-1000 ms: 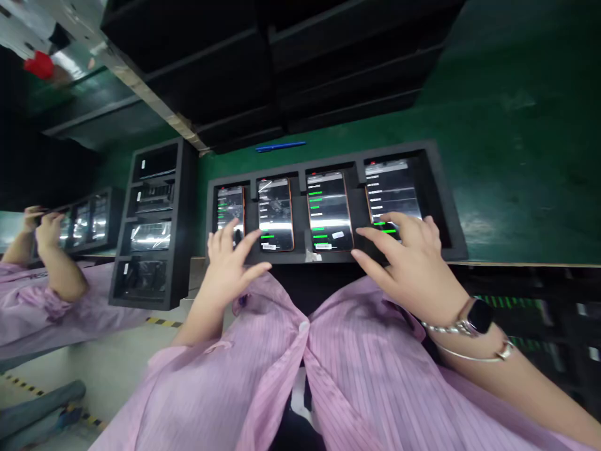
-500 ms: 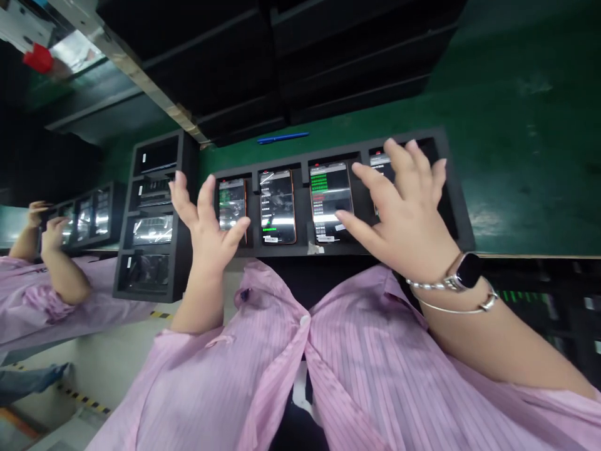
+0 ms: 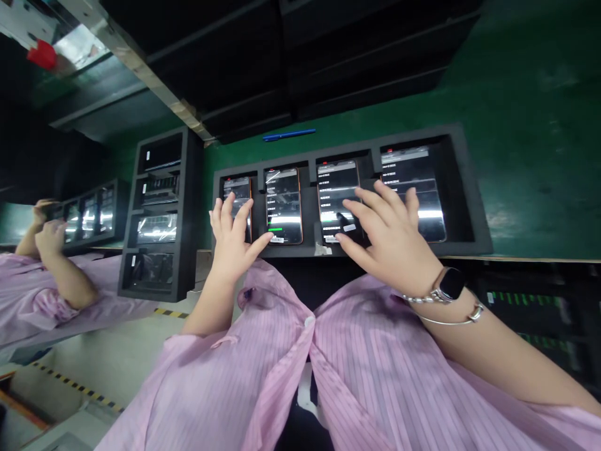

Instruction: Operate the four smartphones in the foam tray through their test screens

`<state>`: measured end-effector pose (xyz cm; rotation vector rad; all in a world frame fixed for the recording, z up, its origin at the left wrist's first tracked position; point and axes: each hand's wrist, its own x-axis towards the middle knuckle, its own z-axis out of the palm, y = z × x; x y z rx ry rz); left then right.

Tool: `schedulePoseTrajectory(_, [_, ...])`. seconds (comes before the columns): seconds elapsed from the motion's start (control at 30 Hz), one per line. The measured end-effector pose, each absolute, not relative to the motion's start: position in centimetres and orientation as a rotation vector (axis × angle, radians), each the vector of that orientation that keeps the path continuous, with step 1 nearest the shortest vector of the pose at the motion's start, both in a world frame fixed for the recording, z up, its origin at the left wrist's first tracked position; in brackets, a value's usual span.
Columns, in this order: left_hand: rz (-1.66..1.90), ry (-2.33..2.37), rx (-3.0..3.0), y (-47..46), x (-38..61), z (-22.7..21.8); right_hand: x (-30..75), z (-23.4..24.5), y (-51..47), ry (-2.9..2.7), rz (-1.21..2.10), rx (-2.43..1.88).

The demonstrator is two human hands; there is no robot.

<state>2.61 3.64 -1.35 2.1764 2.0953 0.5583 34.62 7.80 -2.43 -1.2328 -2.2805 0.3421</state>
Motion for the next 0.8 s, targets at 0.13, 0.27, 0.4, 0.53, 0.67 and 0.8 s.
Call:
schedulePoseTrajectory(0.13, [0.53,2.143,2.146,3.0,1.7,-0.3,35.5,-2.2,7.2,-2.295,0.283,-1.231])
schedulePoseTrajectory(0.27, [0.498,2.157,2.117,2.0,0.4,-0.4,36.3,-2.3,6.4,-2.309,0.274,-1.3])
schedulePoseTrajectory(0.4, [0.518,2.173,2.138,2.2,0.8,-0.9,35.1,-2.9,6.5,-2.332,0.331,-1.245])
schedulePoseTrajectory(0.53, [0.466,2.065,2.249,3.9,3.0,-1.3,33.0,-3.4,7.5,-2.387,0.338,-1.162])
schedulePoseTrajectory(0.67, [0.421,2.034,2.252,5.4,4.5,-2.1,31.9,-3.8,7.9,-2.418,0.27,-1.202])
schedulePoseTrajectory(0.8, [0.434,2.051,2.211,5.9,4.6,-2.5,31.2,-3.9,7.8,-2.438,0.216,-1.28])
